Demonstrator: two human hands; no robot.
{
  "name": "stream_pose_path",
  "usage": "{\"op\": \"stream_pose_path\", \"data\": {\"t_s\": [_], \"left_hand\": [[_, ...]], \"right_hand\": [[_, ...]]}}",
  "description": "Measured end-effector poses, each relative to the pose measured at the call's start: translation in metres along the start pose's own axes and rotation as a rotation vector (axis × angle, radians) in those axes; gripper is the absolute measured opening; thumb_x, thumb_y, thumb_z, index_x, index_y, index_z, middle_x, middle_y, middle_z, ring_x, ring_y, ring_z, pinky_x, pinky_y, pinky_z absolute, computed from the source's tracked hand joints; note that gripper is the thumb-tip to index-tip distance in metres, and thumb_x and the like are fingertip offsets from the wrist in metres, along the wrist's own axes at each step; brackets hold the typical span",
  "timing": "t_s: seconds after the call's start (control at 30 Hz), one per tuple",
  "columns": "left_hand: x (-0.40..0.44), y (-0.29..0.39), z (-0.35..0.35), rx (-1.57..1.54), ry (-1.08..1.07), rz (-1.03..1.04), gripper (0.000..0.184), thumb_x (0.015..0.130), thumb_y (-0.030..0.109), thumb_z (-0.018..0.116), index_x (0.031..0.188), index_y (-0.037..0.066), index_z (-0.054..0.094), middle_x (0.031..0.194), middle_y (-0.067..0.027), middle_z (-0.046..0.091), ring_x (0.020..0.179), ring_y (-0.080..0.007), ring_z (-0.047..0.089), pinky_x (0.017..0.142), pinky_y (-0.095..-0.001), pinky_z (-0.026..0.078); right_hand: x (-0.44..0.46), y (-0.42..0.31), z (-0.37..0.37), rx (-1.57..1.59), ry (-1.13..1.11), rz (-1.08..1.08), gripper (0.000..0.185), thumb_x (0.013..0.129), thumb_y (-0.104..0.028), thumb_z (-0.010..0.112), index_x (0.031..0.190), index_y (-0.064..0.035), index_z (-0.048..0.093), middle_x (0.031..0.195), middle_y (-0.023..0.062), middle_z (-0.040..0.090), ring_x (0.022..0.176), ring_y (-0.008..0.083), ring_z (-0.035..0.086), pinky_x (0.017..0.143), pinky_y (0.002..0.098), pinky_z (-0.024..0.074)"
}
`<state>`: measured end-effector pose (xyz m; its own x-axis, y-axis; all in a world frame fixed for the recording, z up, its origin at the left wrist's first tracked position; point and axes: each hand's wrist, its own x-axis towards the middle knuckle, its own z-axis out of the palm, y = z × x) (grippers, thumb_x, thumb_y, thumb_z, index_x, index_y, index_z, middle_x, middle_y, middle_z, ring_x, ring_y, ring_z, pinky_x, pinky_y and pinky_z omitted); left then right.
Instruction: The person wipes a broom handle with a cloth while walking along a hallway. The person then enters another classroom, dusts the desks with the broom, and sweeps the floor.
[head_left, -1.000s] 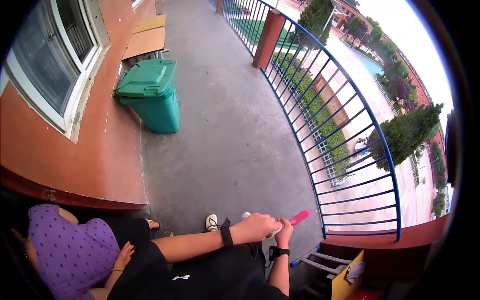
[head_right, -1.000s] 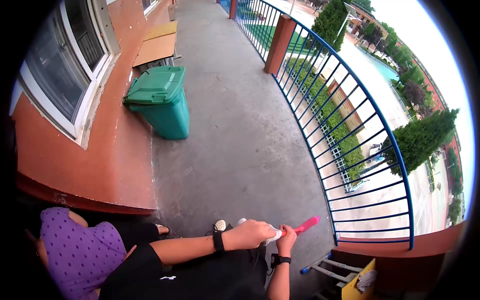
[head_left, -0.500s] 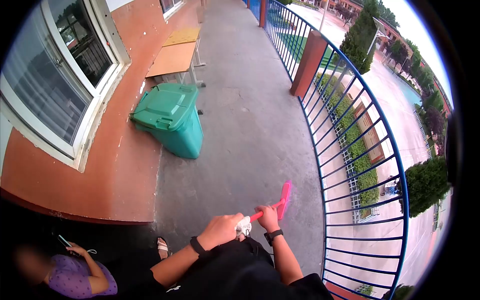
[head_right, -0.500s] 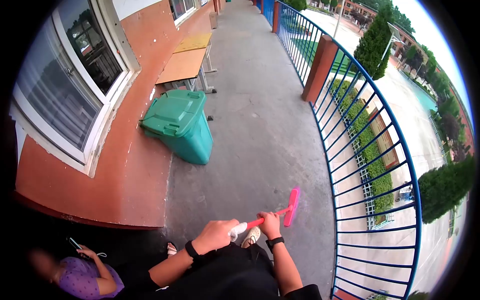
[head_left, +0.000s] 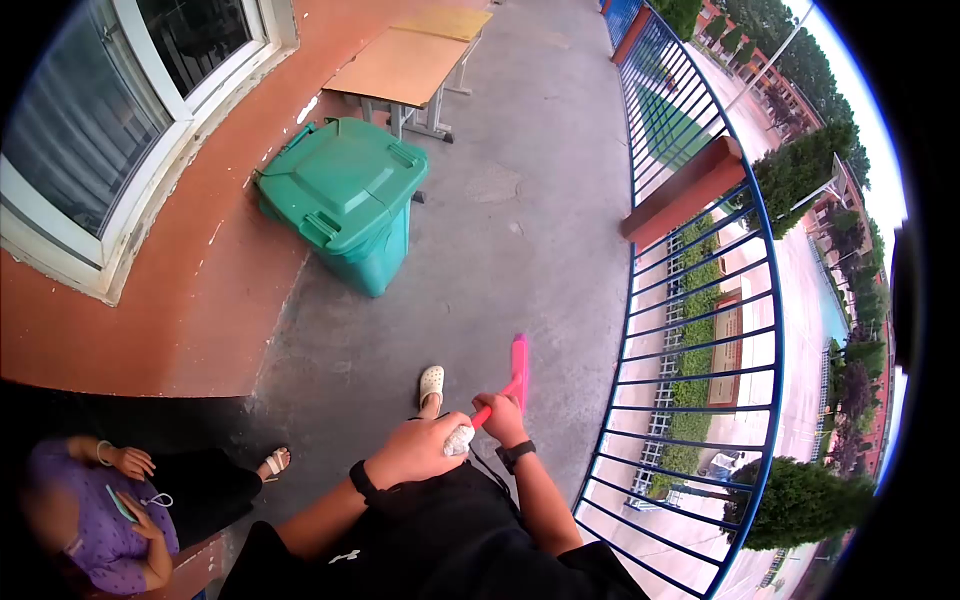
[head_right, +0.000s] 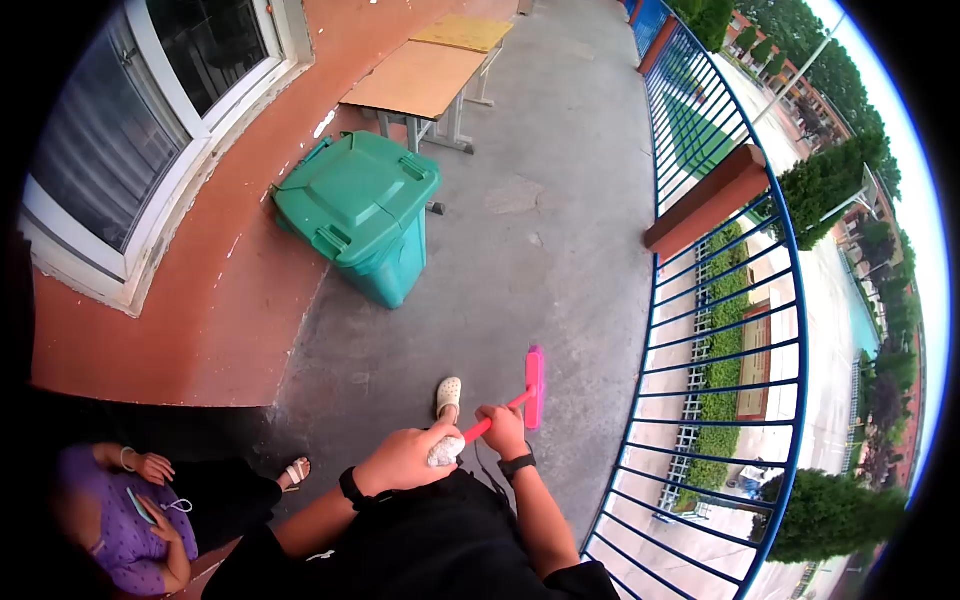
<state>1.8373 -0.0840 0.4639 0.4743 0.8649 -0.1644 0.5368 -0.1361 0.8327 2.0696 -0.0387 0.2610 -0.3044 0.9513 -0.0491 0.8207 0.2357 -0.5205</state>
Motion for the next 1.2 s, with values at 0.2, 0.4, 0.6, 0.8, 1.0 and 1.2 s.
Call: {"op": "stream_pose_path", "data": {"t_s": [0.2, 0.4, 0.6, 0.8, 1.0, 1.2], "left_hand": [[0.142, 0.019, -0.049, 0.214, -0.034, 0.098, 0.022, 0.084, 0.021, 0.066, 0.104, 0.012, 0.063, 0.070, -0.0168, 0.067, 0.069, -0.0383, 0.067, 0.063, -0.0508, 0.050], [0.243, 0.008, -0.062, 0.225, -0.117, 0.124, 0.013, 0.082, 0.014, 0.066, 0.092, 0.006, 0.062, 0.076, -0.0163, 0.066, 0.071, -0.0382, 0.066, 0.064, -0.0508, 0.050], [0.381, 0.008, -0.056, -0.115, 0.009, 0.041, 0.020, 0.084, 0.006, 0.062, 0.103, 0.005, 0.060, 0.090, -0.0182, 0.068, 0.086, -0.0405, 0.066, 0.073, -0.0475, 0.051], [0.565, 0.064, -0.084, -0.239, -0.070, -0.135, 0.040, 0.081, -0.007, 0.057, 0.120, 0.005, 0.062, 0.099, -0.0188, 0.069, 0.088, -0.0286, 0.068, 0.080, -0.0355, 0.052], [0.664, 0.073, -0.120, -0.161, -0.008, -0.062, 0.044, 0.081, 0.000, 0.063, 0.124, 0.009, 0.061, 0.104, -0.0145, 0.068, 0.093, -0.0352, 0.066, 0.086, -0.0404, 0.052], [0.760, 0.063, -0.168, -0.013, 0.055, -0.220, 0.039, 0.081, 0.020, 0.073, 0.118, 0.011, 0.065, 0.097, -0.0154, 0.070, 0.092, -0.0371, 0.068, 0.079, -0.0445, 0.053]], "right_hand": [[0.060, 0.075, -0.067, -0.077, -0.007, 0.217, 0.015, 0.085, -0.024, 0.064, 0.091, -0.0160, 0.075, 0.082, 0.0100, 0.072, 0.085, 0.0305, 0.069, 0.083, 0.0427, 0.0492], [0.120, 0.132, -0.110, -0.143, 0.060, 0.393, 0.016, 0.088, -0.024, 0.063, 0.092, -0.0171, 0.076, 0.085, 0.0091, 0.072, 0.090, 0.0293, 0.066, 0.089, 0.0431, 0.0457], [0.223, 0.216, -0.146, -0.095, 0.121, 0.325, 0.014, 0.085, -0.017, 0.062, 0.091, -0.0146, 0.074, 0.084, 0.0096, 0.071, 0.089, 0.0306, 0.066, 0.087, 0.0439, 0.0463], [0.371, 0.308, -0.213, -0.028, 0.079, 0.293, 0.013, 0.081, -0.017, 0.063, 0.088, -0.0151, 0.073, 0.082, 0.0081, 0.070, 0.089, 0.0282, 0.067, 0.089, 0.0425, 0.0452], [0.476, 0.360, -0.262, -0.063, -0.014, 0.173, 0.011, 0.078, -0.017, 0.067, 0.087, -0.0156, 0.072, 0.082, 0.0031, 0.071, 0.087, 0.0256, 0.067, 0.093, 0.0425, 0.0440], [0.598, 0.397, -0.304, -0.165, -0.095, 0.089, 0.010, 0.079, -0.016, 0.065, 0.086, -0.0153, 0.071, 0.082, 0.0033, 0.071, 0.089, 0.0256, 0.067, 0.092, 0.0420, 0.0442]]}}
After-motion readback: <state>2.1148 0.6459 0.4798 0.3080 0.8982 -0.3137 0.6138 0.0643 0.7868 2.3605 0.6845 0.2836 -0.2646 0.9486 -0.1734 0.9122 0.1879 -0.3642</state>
